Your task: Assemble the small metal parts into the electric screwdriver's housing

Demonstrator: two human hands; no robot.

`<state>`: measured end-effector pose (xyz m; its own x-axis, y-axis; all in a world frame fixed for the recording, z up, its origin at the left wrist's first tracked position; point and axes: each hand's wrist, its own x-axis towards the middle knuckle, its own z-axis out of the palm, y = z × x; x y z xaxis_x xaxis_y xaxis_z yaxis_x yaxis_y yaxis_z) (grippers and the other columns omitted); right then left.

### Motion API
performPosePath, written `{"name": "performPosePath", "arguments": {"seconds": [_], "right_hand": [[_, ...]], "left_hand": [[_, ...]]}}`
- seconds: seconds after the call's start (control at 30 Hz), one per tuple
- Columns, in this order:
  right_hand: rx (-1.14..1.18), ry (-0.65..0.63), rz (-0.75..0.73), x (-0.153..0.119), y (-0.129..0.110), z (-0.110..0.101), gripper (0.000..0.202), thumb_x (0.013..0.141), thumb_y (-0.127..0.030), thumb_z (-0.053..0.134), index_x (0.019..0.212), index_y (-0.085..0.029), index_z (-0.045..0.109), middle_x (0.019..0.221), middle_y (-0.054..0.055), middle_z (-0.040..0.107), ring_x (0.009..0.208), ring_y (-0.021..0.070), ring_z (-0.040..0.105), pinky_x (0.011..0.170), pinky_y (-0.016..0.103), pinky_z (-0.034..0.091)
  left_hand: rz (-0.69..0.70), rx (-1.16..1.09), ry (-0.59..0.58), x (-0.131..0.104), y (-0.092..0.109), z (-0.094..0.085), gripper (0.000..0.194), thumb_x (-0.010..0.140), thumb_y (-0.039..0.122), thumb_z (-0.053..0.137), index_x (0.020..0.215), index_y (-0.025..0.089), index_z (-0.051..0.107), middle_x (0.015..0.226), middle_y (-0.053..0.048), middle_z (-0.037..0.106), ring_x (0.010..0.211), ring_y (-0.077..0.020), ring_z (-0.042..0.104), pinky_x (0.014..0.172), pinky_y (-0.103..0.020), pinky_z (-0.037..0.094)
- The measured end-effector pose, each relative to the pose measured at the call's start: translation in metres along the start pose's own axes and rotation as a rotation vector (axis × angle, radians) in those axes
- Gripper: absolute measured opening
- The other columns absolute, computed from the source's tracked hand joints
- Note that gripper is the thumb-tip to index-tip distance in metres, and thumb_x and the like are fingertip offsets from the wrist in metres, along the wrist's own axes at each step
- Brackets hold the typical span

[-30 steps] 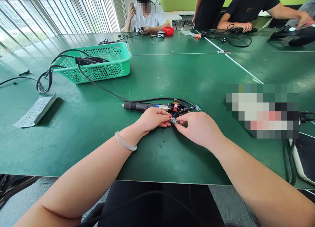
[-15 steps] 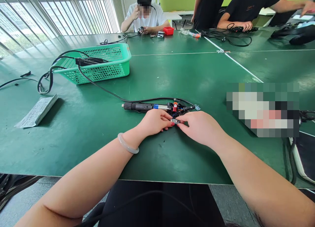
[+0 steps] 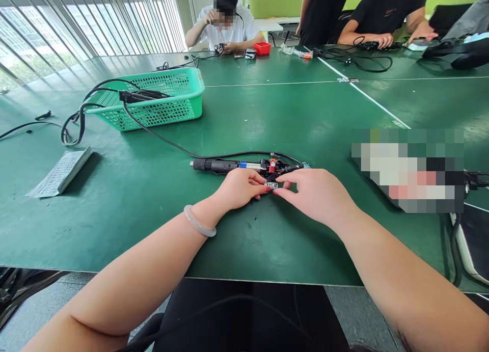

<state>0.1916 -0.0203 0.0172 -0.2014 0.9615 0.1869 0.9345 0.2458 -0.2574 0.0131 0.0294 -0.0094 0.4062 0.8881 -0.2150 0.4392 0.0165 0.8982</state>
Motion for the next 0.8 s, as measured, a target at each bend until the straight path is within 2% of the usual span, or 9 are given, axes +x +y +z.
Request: {"name": "performPosePath", "arguments": {"seconds": [0.03,0.1,0.2,0.27,0.37,0.43,0.6,0.8], "right_hand": [[0.027,0.032,-0.014,-0.001,-0.001,-0.001,0.012,0.080,-0.035,0.066,0.083,-0.026,0.073,0.079,-0.003,0.071,0.068,0.0151,0.062,0.055,0.027,0.040],[0.080,0.028,-0.137,-0.005,-0.006,-0.001,0.011,0.082,-0.034,0.065,0.081,-0.025,0.073,0.079,-0.003,0.070,0.071,0.0138,0.062,0.059,0.026,0.042],[0.081,-0.099,-0.396,-0.011,-0.015,0.010,0.013,0.086,-0.026,0.061,0.085,-0.025,0.073,0.085,-0.003,0.071,0.080,0.0142,0.065,0.068,0.026,0.045],[0.008,-0.125,-0.450,-0.013,-0.021,0.020,0.018,0.089,-0.023,0.056,0.094,-0.024,0.073,0.084,-0.002,0.071,0.079,0.0156,0.065,0.066,0.027,0.045],[-0.069,-0.110,-0.440,-0.014,-0.025,0.030,0.024,0.091,-0.017,0.050,0.105,-0.021,0.070,0.087,0.000,0.071,0.079,0.0168,0.066,0.065,0.029,0.045],[-0.073,-0.097,-0.434,-0.013,-0.025,0.032,0.026,0.092,-0.017,0.048,0.105,-0.021,0.070,0.088,0.000,0.071,0.079,0.0167,0.066,0.065,0.029,0.045],[-0.029,-0.076,-0.403,-0.012,-0.023,0.032,0.024,0.092,-0.019,0.050,0.088,-0.024,0.073,0.083,-0.002,0.069,0.078,0.0147,0.064,0.064,0.027,0.043],[0.023,-0.063,-0.359,-0.013,-0.019,0.023,0.020,0.089,-0.020,0.054,0.080,-0.021,0.072,0.081,-0.002,0.068,0.076,0.0139,0.063,0.062,0.027,0.040]], "left_hand": [[0.004,-0.002,0.000,0.001,-0.001,0.000,0.013,0.073,0.022,0.072,0.082,0.013,0.068,0.067,-0.004,0.070,0.056,-0.0114,0.061,0.053,-0.022,0.046],[0.017,-0.013,-0.005,0.002,-0.003,0.000,0.013,0.072,0.022,0.072,0.081,0.013,0.068,0.067,-0.005,0.070,0.056,-0.0118,0.062,0.055,-0.022,0.047],[0.032,-0.008,-0.002,0.002,-0.003,0.000,0.013,0.072,0.022,0.071,0.081,0.013,0.068,0.073,-0.006,0.072,0.058,-0.0120,0.062,0.058,-0.023,0.049],[0.032,0.011,0.010,0.002,-0.002,0.000,0.015,0.072,0.024,0.071,0.082,0.013,0.069,0.077,-0.007,0.073,0.064,-0.0130,0.064,0.060,-0.023,0.050],[0.032,0.037,0.025,0.001,-0.002,-0.001,0.016,0.071,0.025,0.072,0.082,0.014,0.070,0.079,-0.007,0.073,0.071,-0.0144,0.066,0.062,-0.023,0.050],[0.027,0.053,0.035,0.001,-0.001,-0.001,0.015,0.071,0.024,0.071,0.082,0.014,0.070,0.078,-0.006,0.073,0.069,-0.0137,0.065,0.061,-0.023,0.050],[-0.019,0.053,0.026,-0.002,0.004,-0.001,0.013,0.071,0.017,0.069,0.084,0.012,0.069,0.069,-0.003,0.070,0.054,-0.0091,0.058,0.048,-0.020,0.045],[-0.041,0.009,0.008,-0.003,0.007,0.001,0.013,0.072,0.017,0.069,0.084,0.012,0.068,0.069,-0.003,0.069,0.055,-0.0095,0.059,0.045,-0.018,0.044]]}}
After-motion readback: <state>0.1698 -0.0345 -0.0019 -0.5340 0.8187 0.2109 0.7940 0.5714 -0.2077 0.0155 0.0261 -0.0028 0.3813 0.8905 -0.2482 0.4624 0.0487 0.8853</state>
